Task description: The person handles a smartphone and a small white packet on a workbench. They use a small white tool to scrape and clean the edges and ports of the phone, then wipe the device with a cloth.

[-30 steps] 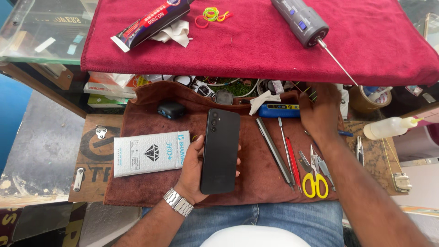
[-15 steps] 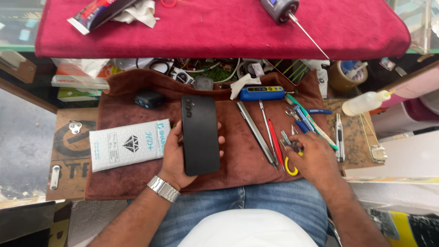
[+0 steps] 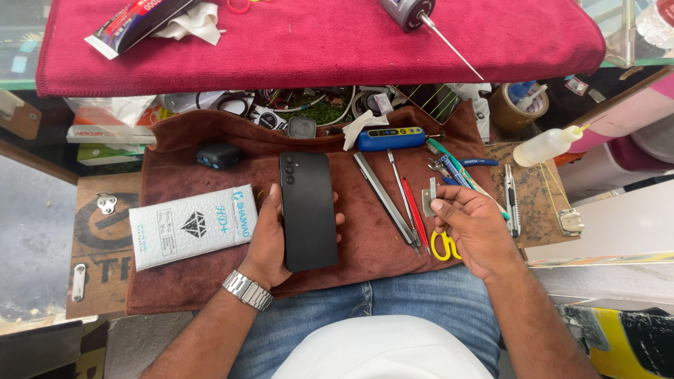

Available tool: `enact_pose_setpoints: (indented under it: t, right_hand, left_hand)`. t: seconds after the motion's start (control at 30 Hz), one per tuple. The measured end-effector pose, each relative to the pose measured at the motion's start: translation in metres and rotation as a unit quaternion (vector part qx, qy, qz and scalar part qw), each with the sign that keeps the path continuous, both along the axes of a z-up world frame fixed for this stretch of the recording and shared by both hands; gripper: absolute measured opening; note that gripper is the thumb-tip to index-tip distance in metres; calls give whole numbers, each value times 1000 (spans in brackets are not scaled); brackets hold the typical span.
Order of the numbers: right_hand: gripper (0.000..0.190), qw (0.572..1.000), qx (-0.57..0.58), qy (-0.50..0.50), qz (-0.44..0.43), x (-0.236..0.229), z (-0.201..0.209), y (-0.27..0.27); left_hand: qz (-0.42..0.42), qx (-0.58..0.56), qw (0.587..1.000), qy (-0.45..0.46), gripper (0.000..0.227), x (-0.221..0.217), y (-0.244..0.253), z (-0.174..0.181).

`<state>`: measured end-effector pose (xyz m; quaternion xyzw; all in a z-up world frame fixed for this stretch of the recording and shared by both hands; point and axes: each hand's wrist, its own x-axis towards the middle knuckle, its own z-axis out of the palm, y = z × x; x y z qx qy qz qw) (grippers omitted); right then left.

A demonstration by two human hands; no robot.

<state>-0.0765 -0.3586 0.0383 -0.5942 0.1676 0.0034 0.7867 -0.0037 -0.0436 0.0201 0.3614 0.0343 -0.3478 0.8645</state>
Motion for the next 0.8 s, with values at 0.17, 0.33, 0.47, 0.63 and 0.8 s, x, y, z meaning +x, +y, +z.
enact_pose_setpoints:
  t: [0.17,0.33,0.47,0.63,0.8]
  right_hand:
    - [31,1000,6,-16,21,-5,12,14]
    - [29,1000,-17,-5,23,-10,25,41]
    - [27,996,-71,-25,53,-27,35,64]
    - [29,987,-150,15,53,-40,59,87]
    - [29,980,-188,-17,64,-54,85,107]
  left_hand:
    - [-54,65,996,-16,66,-4,2,-3]
    - [163,364,832,-386,65,-11,-8,10]
    - [223,639,456,-579,60,-26,-7,38]
    - [215,473,548,-655,17,-63,-22,67]
    - [220,455,548,-666,18,-79,-20,79]
